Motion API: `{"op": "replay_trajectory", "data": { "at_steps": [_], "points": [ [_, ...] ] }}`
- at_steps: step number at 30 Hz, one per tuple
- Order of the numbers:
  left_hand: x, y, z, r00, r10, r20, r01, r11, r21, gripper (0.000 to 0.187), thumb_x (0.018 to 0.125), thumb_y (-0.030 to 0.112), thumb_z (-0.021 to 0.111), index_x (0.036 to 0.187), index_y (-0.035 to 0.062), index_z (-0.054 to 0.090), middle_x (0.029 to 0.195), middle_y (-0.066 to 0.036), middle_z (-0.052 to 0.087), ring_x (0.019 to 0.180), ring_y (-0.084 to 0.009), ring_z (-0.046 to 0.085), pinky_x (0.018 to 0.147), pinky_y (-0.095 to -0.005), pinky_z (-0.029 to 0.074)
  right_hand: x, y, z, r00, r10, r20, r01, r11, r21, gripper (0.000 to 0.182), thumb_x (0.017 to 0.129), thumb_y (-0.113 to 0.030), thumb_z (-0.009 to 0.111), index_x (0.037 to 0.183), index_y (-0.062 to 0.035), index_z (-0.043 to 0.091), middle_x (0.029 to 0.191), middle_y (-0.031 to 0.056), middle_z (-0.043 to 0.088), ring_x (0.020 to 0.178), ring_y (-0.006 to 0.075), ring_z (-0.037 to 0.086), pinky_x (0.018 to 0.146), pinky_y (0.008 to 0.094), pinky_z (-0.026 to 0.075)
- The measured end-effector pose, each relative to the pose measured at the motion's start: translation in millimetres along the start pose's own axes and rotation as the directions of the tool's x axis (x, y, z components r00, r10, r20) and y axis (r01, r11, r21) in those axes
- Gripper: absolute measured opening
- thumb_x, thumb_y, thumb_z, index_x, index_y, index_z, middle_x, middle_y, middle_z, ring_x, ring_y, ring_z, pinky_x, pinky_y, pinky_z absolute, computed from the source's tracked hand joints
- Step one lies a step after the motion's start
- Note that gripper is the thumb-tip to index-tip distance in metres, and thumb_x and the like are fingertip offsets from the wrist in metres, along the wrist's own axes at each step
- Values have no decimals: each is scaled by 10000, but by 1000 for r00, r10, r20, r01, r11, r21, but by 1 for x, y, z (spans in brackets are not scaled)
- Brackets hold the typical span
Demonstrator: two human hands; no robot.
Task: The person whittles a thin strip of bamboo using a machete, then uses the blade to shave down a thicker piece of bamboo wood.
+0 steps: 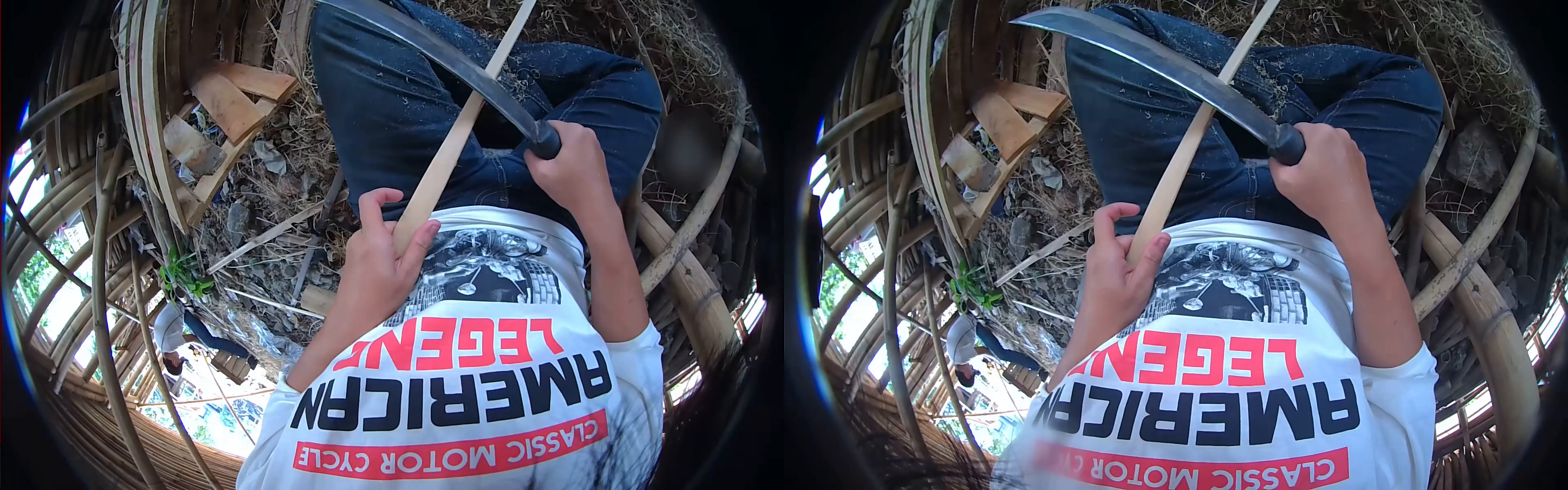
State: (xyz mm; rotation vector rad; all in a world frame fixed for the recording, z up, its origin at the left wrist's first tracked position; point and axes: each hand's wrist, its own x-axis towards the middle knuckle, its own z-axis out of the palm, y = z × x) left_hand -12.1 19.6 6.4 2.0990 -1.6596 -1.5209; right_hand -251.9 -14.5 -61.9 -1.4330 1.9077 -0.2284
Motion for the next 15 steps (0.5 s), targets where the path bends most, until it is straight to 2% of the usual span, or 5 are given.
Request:
{"op": "replay_trajectory", "data": {
  "at_steps": [1,3,10,12,15],
  "points": [
    [0,0,-1,1000,0,0,0,1000,0,454,948,266,632,1215,-24,408,628,-88,637,559,-133,581,568,-263,427,2,-3,-3,1000,-5,2,5,1000,13,178,735,-188,664,764,-14,687,728,229,654,757,423,654,729,464,532],
    [0,-2,-5,999,-3,33,4,1000,-8,429,971,258,588,1219,-25,381,650,-153,643,586,-305,648,549,-364,459,-2,-15,-11,1000,-8,8,8,999,33,183,736,-190,666,761,-10,686,733,233,653,765,425,652,732,464,530],
    [2,-12,-8,998,54,-33,-55,998,-28,375,1000,210,527,1243,-29,369,620,-128,619,535,-239,603,538,-333,428,24,1,-5,1000,5,24,-5,1000,-22,187,724,-206,678,755,-22,690,732,218,664,771,404,663,722,458,532],
    [6,-10,-8,999,9,-34,-10,999,-40,320,1020,169,486,1265,-8,382,642,-30,573,554,-71,479,542,-234,363,23,-3,1,1000,-13,0,13,1000,14,191,722,-211,680,753,-23,689,729,214,665,764,404,664,718,459,533],
    [5,-16,-14,1000,-18,22,20,994,-107,357,1002,173,514,1251,-32,361,619,-122,625,524,-171,585,532,-288,413,16,-14,1,1000,-16,-2,16,997,72,197,721,-222,681,752,-27,686,721,206,666,748,403,665,710,462,535]
  ]
}}
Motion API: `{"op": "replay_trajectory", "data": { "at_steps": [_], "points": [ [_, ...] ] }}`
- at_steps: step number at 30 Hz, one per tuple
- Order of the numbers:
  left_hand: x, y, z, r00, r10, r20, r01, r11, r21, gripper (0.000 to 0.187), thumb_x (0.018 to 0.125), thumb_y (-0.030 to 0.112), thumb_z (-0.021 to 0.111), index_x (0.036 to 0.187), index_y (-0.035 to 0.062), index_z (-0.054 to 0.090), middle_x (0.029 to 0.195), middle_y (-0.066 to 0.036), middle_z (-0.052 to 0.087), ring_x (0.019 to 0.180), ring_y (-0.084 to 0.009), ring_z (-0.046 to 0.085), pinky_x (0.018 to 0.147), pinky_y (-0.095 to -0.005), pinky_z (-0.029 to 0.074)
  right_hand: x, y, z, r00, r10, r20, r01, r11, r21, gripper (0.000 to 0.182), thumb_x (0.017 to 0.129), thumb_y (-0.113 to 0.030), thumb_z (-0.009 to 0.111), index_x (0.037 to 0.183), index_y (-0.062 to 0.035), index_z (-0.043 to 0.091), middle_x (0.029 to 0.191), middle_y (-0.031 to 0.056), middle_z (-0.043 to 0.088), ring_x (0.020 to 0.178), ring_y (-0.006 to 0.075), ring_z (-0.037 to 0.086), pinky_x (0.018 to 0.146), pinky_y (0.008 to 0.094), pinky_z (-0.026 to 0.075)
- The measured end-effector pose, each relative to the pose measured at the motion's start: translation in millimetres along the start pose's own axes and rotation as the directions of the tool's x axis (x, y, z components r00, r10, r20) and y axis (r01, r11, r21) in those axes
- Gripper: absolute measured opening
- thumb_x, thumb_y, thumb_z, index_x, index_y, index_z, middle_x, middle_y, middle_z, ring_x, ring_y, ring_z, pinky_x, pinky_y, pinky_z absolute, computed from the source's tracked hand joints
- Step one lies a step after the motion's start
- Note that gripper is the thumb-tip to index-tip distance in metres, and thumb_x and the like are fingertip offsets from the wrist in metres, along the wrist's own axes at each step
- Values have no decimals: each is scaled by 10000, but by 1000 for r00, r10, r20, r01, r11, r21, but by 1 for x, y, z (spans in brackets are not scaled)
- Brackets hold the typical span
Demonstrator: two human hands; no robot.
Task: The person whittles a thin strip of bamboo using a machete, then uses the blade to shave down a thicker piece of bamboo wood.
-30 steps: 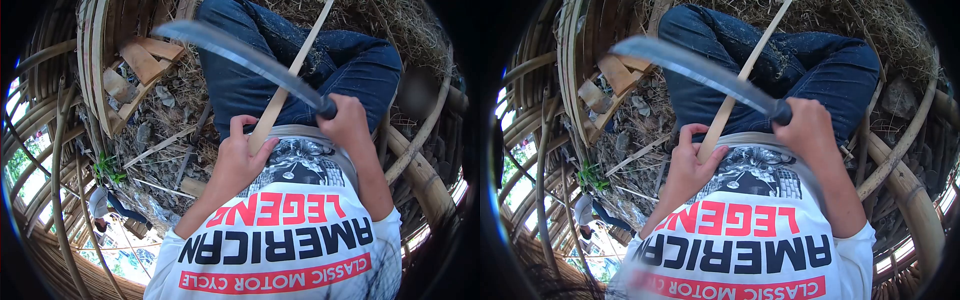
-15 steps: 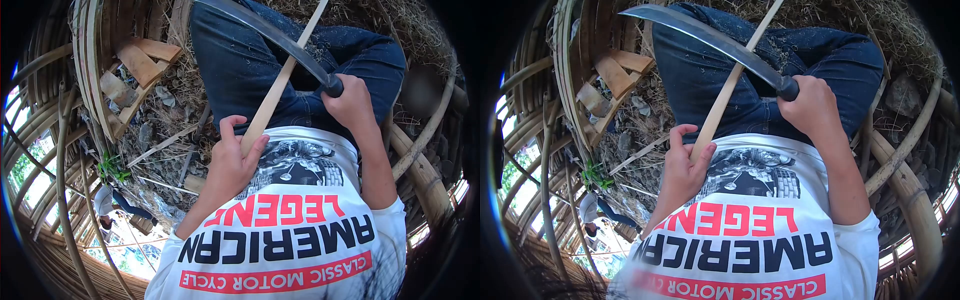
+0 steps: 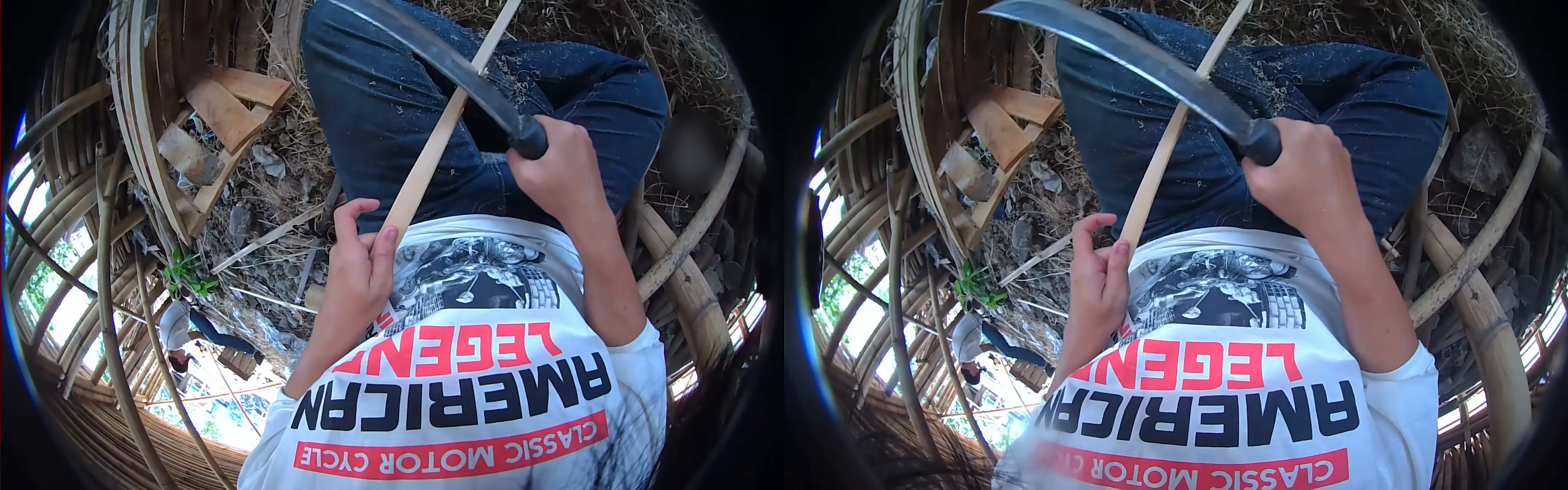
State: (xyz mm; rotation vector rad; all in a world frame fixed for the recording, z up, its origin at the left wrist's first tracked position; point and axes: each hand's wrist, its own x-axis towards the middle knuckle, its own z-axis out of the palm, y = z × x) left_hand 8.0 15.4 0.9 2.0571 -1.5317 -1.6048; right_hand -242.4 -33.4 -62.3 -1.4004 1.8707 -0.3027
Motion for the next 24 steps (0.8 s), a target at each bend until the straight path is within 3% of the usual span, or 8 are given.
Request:
{"op": "replay_trajectory", "data": {
  "at_steps": [2,5,10,13,15,19,22,24],
  "points": [
    [-3,3,0,1000,-25,18,25,999,-34,363,997,166,522,1253,-34,359,617,-118,626,523,-159,579,533,-280,409,-2,1,0,999,13,38,-14,999,33,201,721,-227,681,753,-28,684,715,202,666,738,402,665,707,464,537],
    [-3,-2,-1,999,-49,22,50,997,-55,376,989,158,536,1257,-34,355,616,-107,628,520,-140,567,536,-269,405,10,11,-3,998,-67,0,66,989,-130,217,718,-235,687,754,-21,680,714,203,666,724,405,663,703,459,540],
    [3,2,-1,999,-28,17,28,999,-42,388,985,162,545,1257,-36,352,617,-90,626,519,-124,552,537,-260,399,22,13,-2,997,-29,-71,23,996,-82,228,708,-230,692,764,-9,681,721,207,667,734,404,665,718,464,538],
    [-5,-6,-4,998,-44,36,46,997,-55,390,984,159,546,1258,-36,347,616,-87,627,519,-120,549,538,-256,396,15,2,-8,1000,-15,18,16,998,-55,221,714,-233,683,763,-18,682,722,206,666,732,408,661,712,458,542],
    [-7,-6,-4,999,-14,34,17,996,-89,349,1010,124,488,1295,21,316,623,5,555,497,-22,426,481,-181,292,21,10,-9,1000,-30,-11,28,996,-87,217,717,-236,680,762,-25,684,723,205,666,731,408,660,708,458,543],
    [-5,-12,-5,1000,10,19,-10,999,-33,348,1013,128,487,1298,30,315,622,8,552,497,-21,427,480,-179,289,36,28,-5,997,-46,-68,36,988,-150,200,726,-244,674,761,-49,694,727,193,670,732,398,662,700,460,544],
    [-1,-5,-5,994,-86,64,88,996,-31,393,988,154,545,1266,-22,331,610,-63,604,528,-83,523,521,-235,373,39,28,-8,994,-44,-104,26,985,-168,198,727,-246,673,762,-53,697,726,188,671,735,394,663,701,461,546],
    [-5,-9,-4,998,-53,39,57,994,-97,323,1016,135,485,1281,45,323,639,9,559,500,-20,435,474,-175,297,39,28,-9,992,-48,-118,27,984,-176,197,727,-247,673,764,-54,698,724,186,671,736,393,664,703,461,548]
  ]
}}
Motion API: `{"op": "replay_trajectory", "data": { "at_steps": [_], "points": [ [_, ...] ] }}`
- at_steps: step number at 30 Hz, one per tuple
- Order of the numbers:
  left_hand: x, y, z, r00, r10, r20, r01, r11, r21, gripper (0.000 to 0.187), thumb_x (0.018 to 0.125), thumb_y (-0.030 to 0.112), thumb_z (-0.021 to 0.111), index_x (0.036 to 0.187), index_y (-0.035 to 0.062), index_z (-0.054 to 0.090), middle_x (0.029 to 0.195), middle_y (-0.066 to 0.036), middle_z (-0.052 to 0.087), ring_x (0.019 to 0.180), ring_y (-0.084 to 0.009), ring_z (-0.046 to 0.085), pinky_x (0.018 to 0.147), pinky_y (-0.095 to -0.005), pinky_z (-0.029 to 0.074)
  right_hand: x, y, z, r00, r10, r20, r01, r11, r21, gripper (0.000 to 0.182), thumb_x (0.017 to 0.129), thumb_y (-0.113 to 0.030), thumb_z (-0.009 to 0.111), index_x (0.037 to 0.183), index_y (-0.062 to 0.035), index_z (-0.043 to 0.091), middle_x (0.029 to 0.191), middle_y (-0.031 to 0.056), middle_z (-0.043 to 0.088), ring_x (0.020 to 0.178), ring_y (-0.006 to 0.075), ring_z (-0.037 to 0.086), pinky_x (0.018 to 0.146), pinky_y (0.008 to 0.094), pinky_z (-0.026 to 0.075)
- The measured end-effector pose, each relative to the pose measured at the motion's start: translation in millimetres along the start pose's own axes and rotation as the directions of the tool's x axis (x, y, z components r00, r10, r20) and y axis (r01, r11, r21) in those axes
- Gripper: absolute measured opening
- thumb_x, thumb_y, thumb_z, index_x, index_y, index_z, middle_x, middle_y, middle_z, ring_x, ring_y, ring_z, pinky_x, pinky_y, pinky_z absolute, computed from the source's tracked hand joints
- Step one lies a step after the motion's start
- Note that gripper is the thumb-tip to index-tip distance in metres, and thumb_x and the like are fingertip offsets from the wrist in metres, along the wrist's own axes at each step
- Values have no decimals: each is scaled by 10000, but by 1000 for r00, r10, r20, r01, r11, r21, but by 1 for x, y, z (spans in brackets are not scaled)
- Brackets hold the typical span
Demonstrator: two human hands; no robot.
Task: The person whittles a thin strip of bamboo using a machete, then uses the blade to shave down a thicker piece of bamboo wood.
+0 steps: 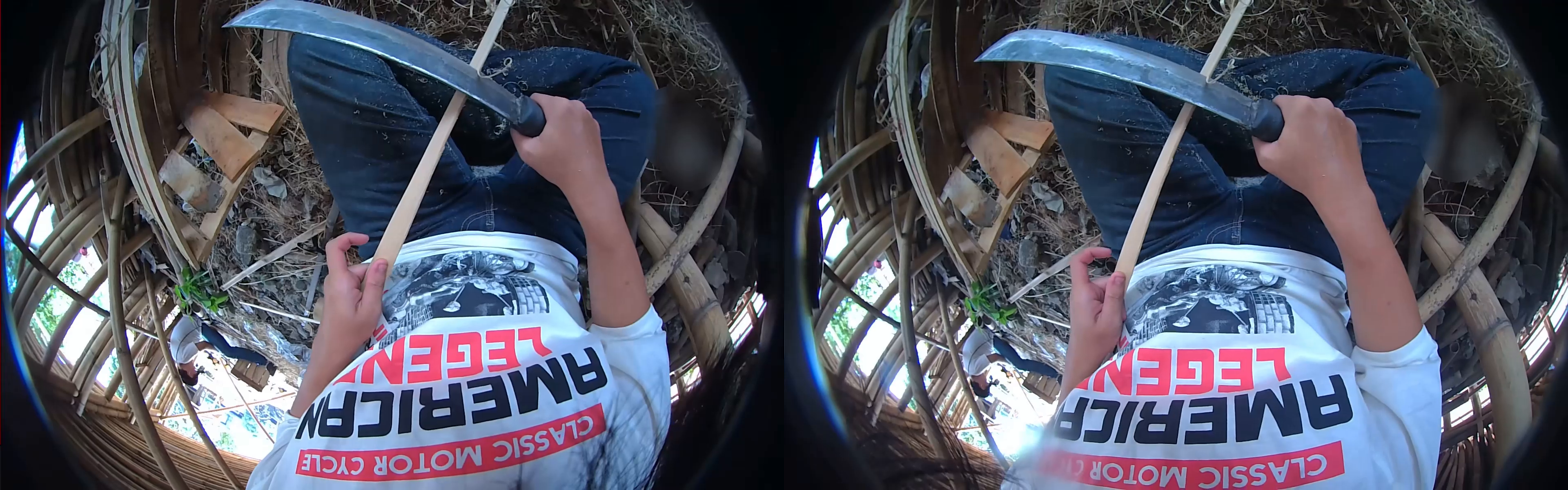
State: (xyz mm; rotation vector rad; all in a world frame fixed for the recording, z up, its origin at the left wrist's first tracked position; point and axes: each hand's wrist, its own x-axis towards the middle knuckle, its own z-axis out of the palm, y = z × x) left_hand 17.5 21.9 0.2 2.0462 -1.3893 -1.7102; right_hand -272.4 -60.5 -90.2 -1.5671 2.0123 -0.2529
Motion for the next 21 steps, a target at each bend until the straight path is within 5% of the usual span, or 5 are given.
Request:
{"op": "replay_trajectory", "data": {
  "at_steps": [12,21],
  "points": [
    [-8,-8,-8,996,-78,33,82,988,-134,352,1007,123,503,1270,14,296,637,-29,592,512,-36,472,493,-184,336,18,14,-1,999,33,-12,-33,999,-8,208,745,-250,653,774,-48,696,759,203,678,774,400,670,743,464,550],
    [-9,-15,-10,999,-42,11,43,997,-60,316,1011,132,490,1261,21,332,619,10,557,515,-14,432,488,-187,294,35,19,-5,994,105,-36,-105,994,26,243,747,-269,670,809,-36,701,794,213,680,826,404,665,767,468,541]
  ]
}}
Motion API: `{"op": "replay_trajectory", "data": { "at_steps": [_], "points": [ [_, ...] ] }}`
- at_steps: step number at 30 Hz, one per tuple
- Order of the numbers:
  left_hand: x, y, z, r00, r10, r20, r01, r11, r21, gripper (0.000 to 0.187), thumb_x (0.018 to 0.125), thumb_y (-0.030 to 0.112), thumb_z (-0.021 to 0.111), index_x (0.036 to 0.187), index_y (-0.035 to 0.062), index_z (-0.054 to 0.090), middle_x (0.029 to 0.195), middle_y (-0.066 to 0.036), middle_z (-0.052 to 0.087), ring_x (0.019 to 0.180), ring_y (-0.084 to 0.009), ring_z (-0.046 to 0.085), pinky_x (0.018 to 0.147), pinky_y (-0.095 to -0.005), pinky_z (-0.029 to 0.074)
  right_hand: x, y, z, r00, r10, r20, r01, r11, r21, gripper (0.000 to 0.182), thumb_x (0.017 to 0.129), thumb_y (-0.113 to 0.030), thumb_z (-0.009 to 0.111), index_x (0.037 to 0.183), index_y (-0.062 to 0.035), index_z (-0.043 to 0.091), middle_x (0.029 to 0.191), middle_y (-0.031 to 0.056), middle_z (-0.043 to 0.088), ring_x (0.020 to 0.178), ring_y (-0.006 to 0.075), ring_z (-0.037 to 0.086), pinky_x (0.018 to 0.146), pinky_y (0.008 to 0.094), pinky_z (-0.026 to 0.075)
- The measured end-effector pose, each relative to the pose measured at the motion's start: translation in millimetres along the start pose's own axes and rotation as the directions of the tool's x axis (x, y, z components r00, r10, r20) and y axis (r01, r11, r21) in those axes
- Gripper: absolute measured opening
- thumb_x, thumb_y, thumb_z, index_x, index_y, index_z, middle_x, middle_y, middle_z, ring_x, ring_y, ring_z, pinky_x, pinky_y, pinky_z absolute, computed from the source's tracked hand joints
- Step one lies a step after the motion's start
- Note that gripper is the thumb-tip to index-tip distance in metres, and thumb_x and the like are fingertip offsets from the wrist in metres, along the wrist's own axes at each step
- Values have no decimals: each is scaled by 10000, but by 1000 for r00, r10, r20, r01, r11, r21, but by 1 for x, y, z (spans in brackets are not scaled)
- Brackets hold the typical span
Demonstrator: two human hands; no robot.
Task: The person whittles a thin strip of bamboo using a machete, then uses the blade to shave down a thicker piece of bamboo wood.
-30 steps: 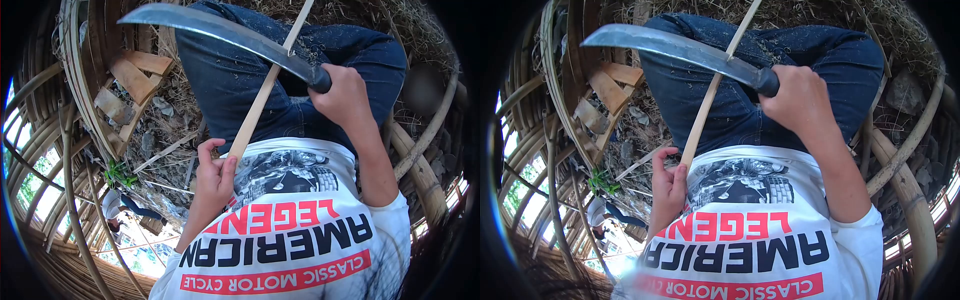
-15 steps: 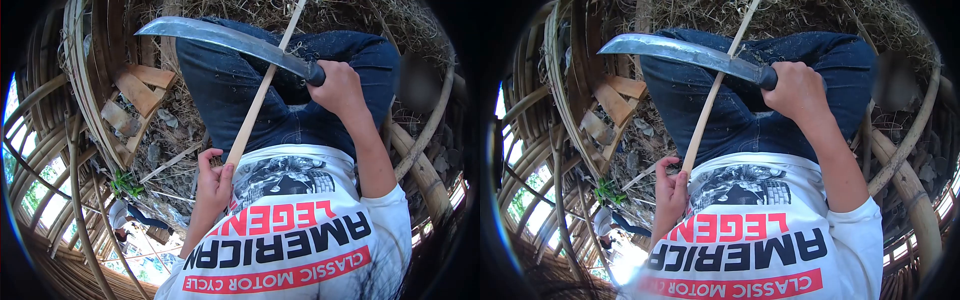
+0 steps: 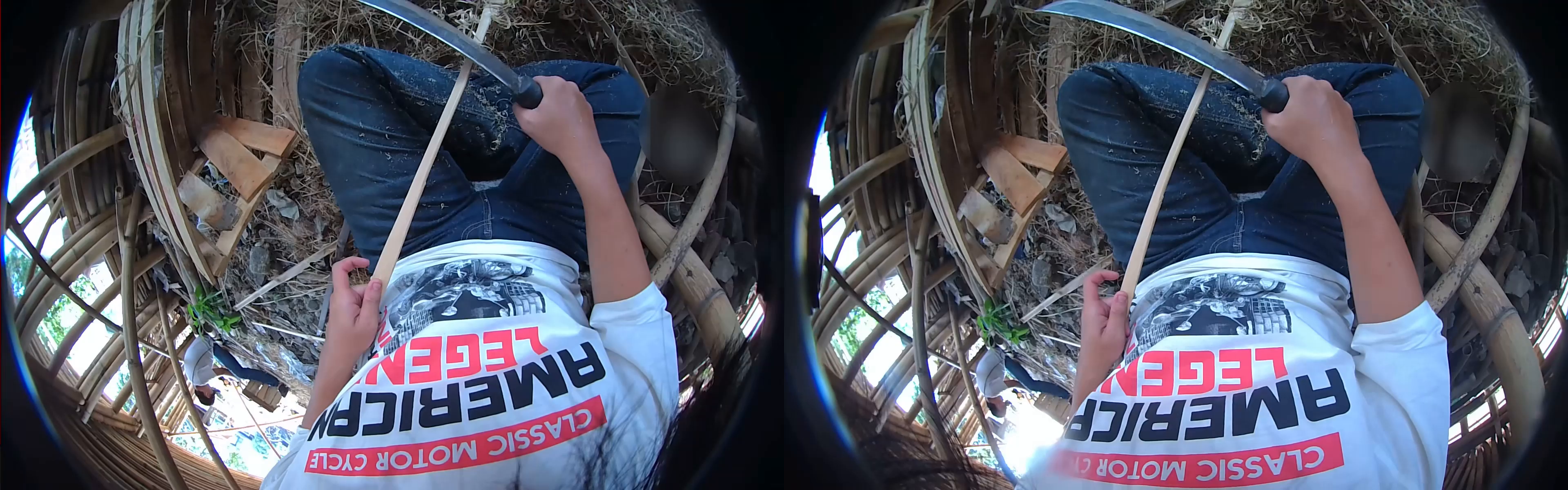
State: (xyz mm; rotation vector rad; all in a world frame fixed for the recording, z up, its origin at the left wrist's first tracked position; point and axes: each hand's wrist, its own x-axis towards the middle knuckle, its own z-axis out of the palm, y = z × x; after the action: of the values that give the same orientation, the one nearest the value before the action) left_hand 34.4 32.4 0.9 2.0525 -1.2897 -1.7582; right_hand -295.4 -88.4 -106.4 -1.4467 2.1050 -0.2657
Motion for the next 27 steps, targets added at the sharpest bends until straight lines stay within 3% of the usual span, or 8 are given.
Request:
{"op": "replay_trajectory", "data": {
  "at_steps": [4,9,12,15,17,20,25,27],
  "points": [
    [5,-3,2,996,-20,93,32,990,-137,261,1011,141,489,1218,36,368,589,62,459,497,-9,370,478,-190,271,-7,-2,5,996,-11,-88,16,998,55,247,747,-277,678,818,-41,698,789,214,679,810,405,667,764,477,543],
    [15,-5,6,986,-1,168,49,958,-284,159,975,109,535,1086,45,441,651,56,474,548,-4,373,488,-192,267,-35,-12,17,995,-76,-72,92,963,253,311,736,-297,728,778,-2,639,716,250,654,726,418,667,683,479,549],
    [22,10,16,984,31,175,-23,999,-47,219,890,144,685,907,56,485,655,85,430,576,-1,337,507,-193,259,-61,-17,15,992,-118,-45,126,949,289,431,747,-404,746,783,8,626,709,245,657,694,418,668,658,468,552],
    [29,25,24,977,25,210,-27,1000,8,267,858,149,727,894,59,478,639,93,395,568,-5,325,507,-197,257,-86,-19,9,990,-137,29,124,956,265,486,761,-469,741,824,-1,627,694,232,659,662,397,674,623,472,548],
    [35,33,31,971,34,238,-49,997,56,297,840,147,745,884,55,466,606,90,359,550,-15,310,499,-210,247,-101,-19,5,980,-196,31,180,944,278,416,759,-404,768,889,-33,630,665,202,648,658,385,669,600,442,533],
    [44,33,34,958,161,236,-213,953,216,374,801,180,786,896,36,454,555,46,332,508,-44,286,469,-245,224,-114,-14,2,972,-231,47,205,929,307,407,772,-373,764,922,-19,630,734,192,666,696,373,675,647,433,537],
    [46,36,33,946,232,225,-297,898,324,393,781,159,797,932,42,454,584,64,302,536,-40,257,489,-229,211,-102,2,1,952,-270,-142,300,913,276,418,794,-421,732,886,-29,621,816,156,670,727,357,672,657,431,541],
    [45,37,32,944,242,223,-312,875,371,388,790,153,789,949,39,454,577,51,297,537,-49,250,485,-237,215,-90,8,0,936,-225,-269,274,948,161,425,813,-445,709,887,-33,639,780,148,665,714,344,676,648,416,545]
  ]
}}
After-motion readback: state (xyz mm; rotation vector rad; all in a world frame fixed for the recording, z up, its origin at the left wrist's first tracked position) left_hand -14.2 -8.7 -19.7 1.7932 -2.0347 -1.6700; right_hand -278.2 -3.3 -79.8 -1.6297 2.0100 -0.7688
